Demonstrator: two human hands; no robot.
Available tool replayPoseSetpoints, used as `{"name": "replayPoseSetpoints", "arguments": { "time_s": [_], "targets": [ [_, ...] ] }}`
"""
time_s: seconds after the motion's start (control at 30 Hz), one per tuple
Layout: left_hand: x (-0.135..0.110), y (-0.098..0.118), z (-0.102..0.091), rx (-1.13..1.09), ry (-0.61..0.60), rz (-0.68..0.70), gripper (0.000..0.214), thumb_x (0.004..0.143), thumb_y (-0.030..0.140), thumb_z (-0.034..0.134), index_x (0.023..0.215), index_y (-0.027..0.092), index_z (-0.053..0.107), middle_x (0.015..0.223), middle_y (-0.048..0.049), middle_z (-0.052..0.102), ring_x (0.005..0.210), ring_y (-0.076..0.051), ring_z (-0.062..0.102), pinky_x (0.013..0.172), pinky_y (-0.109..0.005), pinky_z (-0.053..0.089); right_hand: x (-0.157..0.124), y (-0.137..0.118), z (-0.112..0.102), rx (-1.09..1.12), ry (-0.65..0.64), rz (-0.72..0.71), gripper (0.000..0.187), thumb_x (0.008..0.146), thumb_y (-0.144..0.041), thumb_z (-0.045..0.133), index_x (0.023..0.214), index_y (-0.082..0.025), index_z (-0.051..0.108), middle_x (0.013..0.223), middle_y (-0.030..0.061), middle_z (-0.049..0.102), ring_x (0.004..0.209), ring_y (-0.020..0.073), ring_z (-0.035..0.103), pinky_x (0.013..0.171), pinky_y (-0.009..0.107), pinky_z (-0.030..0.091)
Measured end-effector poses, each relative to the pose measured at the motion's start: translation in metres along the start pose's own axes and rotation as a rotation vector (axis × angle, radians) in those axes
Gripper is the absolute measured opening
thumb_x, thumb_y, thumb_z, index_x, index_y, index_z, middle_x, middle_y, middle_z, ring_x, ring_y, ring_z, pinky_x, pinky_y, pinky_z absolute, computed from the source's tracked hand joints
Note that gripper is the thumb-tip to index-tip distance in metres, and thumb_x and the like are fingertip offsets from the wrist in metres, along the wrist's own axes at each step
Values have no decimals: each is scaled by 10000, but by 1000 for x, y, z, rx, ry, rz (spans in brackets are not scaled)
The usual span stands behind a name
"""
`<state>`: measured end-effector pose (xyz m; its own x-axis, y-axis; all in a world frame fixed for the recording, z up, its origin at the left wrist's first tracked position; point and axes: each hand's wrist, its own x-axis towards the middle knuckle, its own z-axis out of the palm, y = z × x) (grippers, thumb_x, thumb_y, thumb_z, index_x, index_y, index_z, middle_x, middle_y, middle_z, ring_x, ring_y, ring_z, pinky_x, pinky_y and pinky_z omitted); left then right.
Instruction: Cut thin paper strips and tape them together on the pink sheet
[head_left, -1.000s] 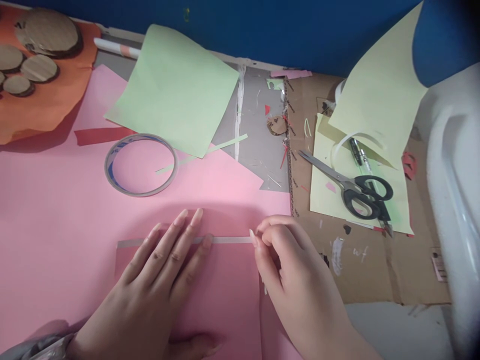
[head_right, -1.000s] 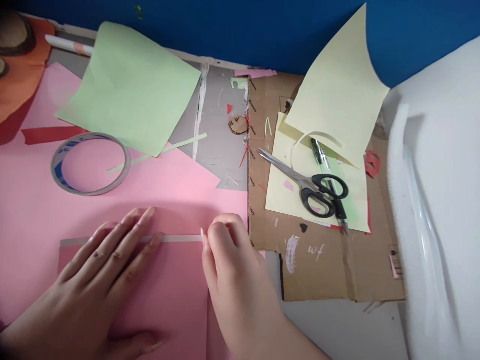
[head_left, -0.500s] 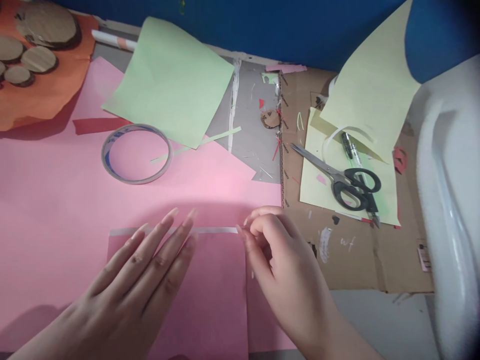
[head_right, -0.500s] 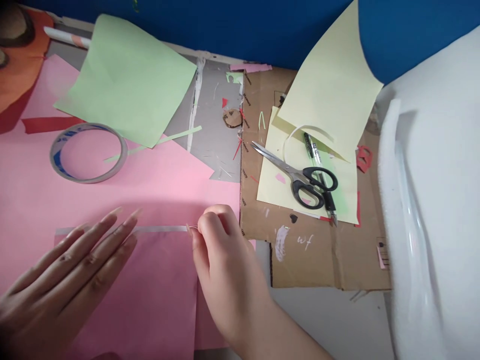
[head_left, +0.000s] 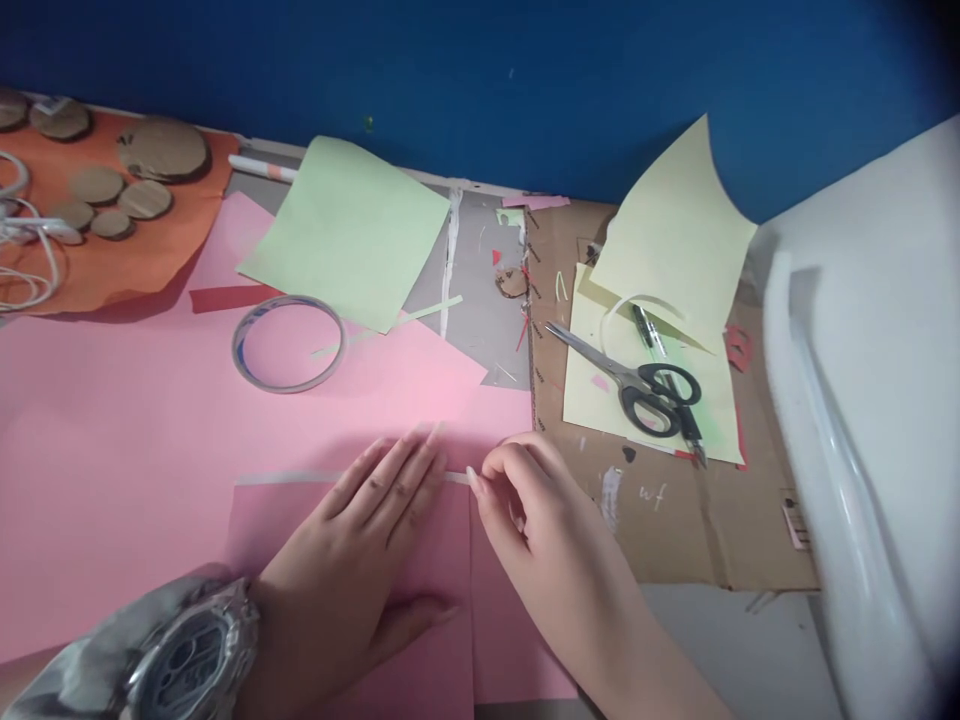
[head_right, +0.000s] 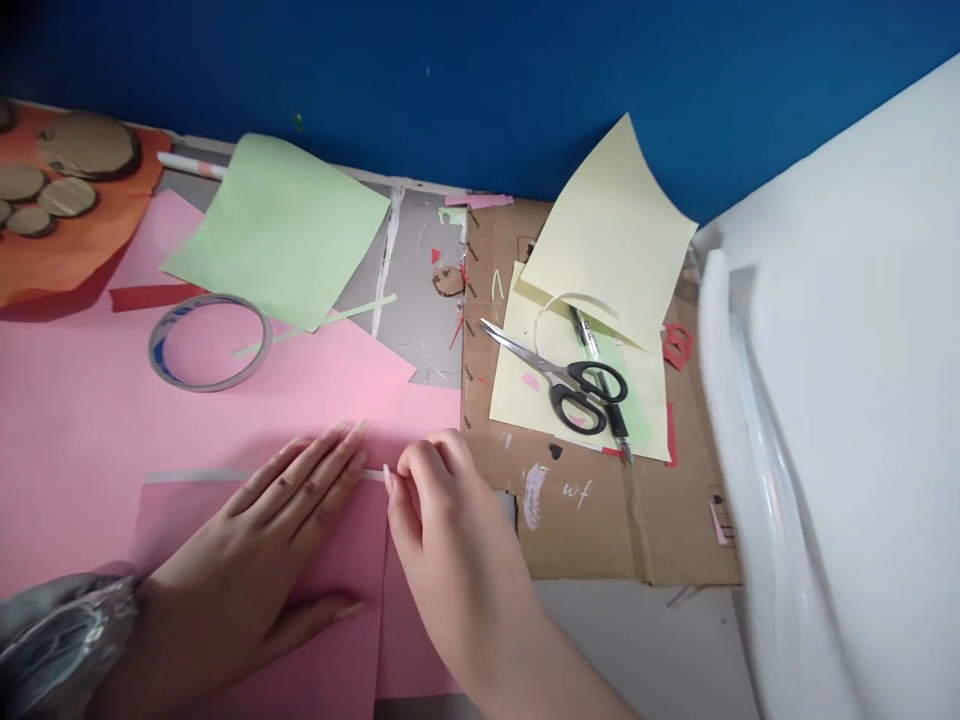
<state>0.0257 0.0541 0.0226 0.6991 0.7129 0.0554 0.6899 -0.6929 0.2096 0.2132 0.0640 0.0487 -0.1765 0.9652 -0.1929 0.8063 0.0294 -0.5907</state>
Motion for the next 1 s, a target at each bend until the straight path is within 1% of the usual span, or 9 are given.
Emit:
{"name": "replayPoseSetpoints", "arguments": {
  "time_s": [0.1,0.27,0.4,0.6,0.7,0.8,0.87,0.93,1.0],
  "targets": [
    [0,0,1,-6,-4,6,803,849,607,418,1403,32,331,1507,-189,235,1393,-306,218,1146,-403,151,0,1,1,-22,10,4,132,889,-124,456,779,-195,464,829,9,501,599,99,494,550,233,400],
    [0,0,2,-27,4,0,801,846,610,417,1393,29,350,1504,-193,237,1388,-316,229,1148,-409,144,2,1,3,-59,26,8,152,893,-135,454,753,-195,445,816,2,500,576,95,468,539,235,382],
    [1,1,2,-36,3,2,785,852,591,423,1387,20,355,1504,-203,229,1388,-323,228,1147,-417,148,3,2,3,-61,21,12,143,889,-129,460,761,-193,450,810,-4,504,589,95,490,547,235,379],
    [0,0,4,-55,34,3,798,847,596,433,1381,8,352,1499,-212,238,1389,-323,222,1148,-422,148,3,4,5,-95,37,-6,157,887,-123,457,747,-193,444,797,-4,515,592,102,496,545,240,367],
    [0,0,4,-76,21,6,752,840,602,449,1375,78,386,1506,-192,236,1393,-321,214,1147,-421,139,3,5,6,-94,52,-24,152,881,-120,464,752,-197,440,791,-8,517,592,103,495,543,240,360],
    [0,0,4,-110,-5,-23,678,837,611,453,1342,159,444,1516,-160,229,1397,-310,208,1147,-420,130,2,5,7,-94,59,-23,158,885,-137,473,745,-200,434,779,-12,517,578,99,486,538,240,356],
    [-1,0,4,-117,-9,-37,666,839,612,449,1329,161,460,1515,-159,232,1397,-310,207,1147,-421,130,2,6,7,-88,67,-11,173,883,-146,480,731,-202,420,764,-14,514,568,97,479,531,239,353],
    [-1,0,3,-107,-12,-23,666,843,604,447,1336,158,452,1513,-164,236,1397,-313,205,1144,-423,133,2,6,5,-61,91,10,170,879,-149,479,737,-206,404,747,-16,512,564,96,480,529,236,359],
    [-1,-1,3,-86,-13,-5,668,847,591,446,1350,152,435,1506,-167,255,1397,-312,206,1142,-420,131,2,6,3,-14,109,30,107,891,-168,461,800,-207,421,746,-18,520,563,95,490,537,232,376]
  ]
}}
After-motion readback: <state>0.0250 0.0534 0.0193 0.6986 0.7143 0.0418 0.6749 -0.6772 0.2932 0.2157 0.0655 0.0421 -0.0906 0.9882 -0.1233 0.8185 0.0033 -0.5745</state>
